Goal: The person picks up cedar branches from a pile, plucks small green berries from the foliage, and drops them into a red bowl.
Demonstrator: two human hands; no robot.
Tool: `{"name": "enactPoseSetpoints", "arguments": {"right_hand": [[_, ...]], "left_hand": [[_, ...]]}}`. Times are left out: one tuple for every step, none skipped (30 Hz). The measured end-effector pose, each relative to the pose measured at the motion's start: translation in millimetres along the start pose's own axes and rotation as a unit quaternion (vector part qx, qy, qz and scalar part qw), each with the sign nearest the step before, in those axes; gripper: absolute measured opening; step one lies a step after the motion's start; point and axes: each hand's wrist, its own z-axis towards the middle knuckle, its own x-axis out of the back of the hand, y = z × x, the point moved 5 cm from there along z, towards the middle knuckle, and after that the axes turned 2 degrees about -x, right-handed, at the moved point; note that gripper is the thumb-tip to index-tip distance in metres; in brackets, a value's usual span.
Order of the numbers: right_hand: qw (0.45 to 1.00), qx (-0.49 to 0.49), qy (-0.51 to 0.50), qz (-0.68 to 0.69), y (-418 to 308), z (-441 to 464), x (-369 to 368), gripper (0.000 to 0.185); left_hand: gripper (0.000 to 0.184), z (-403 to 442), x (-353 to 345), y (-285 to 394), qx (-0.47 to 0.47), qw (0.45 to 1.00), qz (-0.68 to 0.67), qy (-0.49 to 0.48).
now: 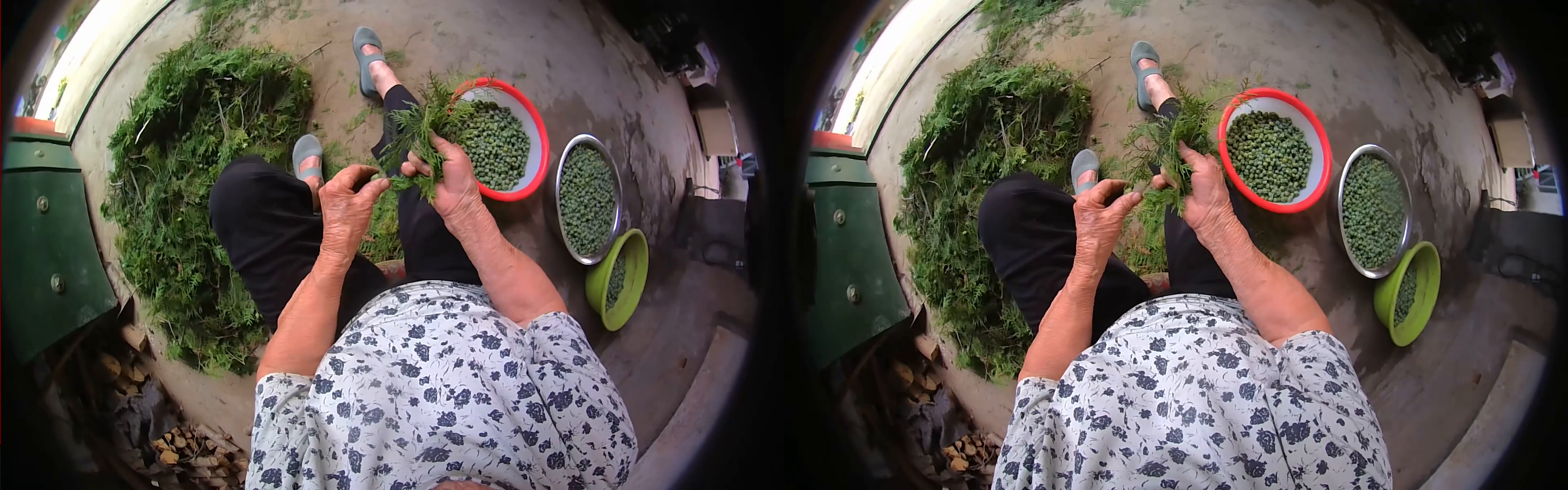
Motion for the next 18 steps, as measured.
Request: {"name": "enactPoseSetpoints", "arguments": {"right_hand": [[0.994, -0.034, -0.080, 0.064, -2, -1, -4, 0.016], [0.977, -0.068, -0.158, 0.127, -4, -3, -9, 0.020], [0.969, -0.087, -0.149, 0.177, -8, -13, -18, 0.027], [0.969, -0.086, -0.151, 0.175, -9, -13, -14, 0.027], [0.965, -0.075, -0.189, 0.166, -11, -12, -9, 0.026], [0.959, -0.063, -0.228, 0.158, -13, -13, -6, 0.026], [0.954, -0.065, -0.247, 0.160, -12, -13, -3, 0.026], [0.953, -0.065, -0.248, 0.159, -12, -13, 1, 0.026], [0.946, -0.075, -0.269, 0.165, -11, -15, 0, 0.027], [0.938, -0.086, -0.291, 0.170, -11, -18, 0, 0.028], [0.940, -0.088, -0.282, 0.171, -10, -20, 1, 0.031], [0.940, -0.087, -0.284, 0.170, -9, -20, 1, 0.031], [0.935, -0.093, -0.298, 0.170, -7, -20, 3, 0.032], [0.930, -0.098, -0.312, 0.169, -5, -20, 4, 0.033], [0.926, -0.100, -0.325, 0.165, -4, -20, 2, 0.034], [0.925, -0.101, -0.326, 0.165, -3, -21, 1, 0.034], [0.931, -0.095, -0.326, 0.133, -3, -23, 0, 0.035], [0.936, -0.087, -0.326, 0.100, -2, -24, -1, 0.036]], "left_hand": [[0.016, -1, -3, -11, 0.093, 0.977, -0.194, -0.007], [0.016, -4, -10, -20, 0.181, 0.907, -0.380, -0.016], [0.018, -6, -12, -27, 0.266, 0.845, -0.464, -0.014], [0.018, -4, -11, -27, 0.264, 0.845, -0.465, -0.013], [0.018, -2, -11, -25, 0.258, 0.814, -0.521, -0.013], [0.018, 0, -10, -20, 0.252, 0.779, -0.574, -0.013], [0.017, 1, -9, -17, 0.248, 0.786, -0.567, -0.005], [0.017, 1, -9, -21, 0.247, 0.786, -0.567, -0.005], [0.017, 1, -10, -26, 0.256, 0.783, -0.567, -0.007], [0.017, 1, -12, -30, 0.265, 0.780, -0.567, -0.008], [0.017, 0, -13, -32, 0.263, 0.780, -0.568, -0.007], [0.015, 0, -11, -29, 0.272, 0.784, -0.558, -0.002], [0.013, -1, -11, -28, 0.281, 0.788, -0.547, 0.003], [0.013, 0, -11, -28, 0.280, 0.788, -0.548, 0.004], [0.012, 0, -12, -30, 0.287, 0.793, -0.538, 0.006], [0.011, -1, -12, -32, 0.294, 0.797, -0.528, 0.008], [0.011, -1, -10, -32, 0.294, 0.797, -0.528, 0.008], [0.011, 0, -8, -31, 0.294, 0.788, -0.541, 0.015]]}}
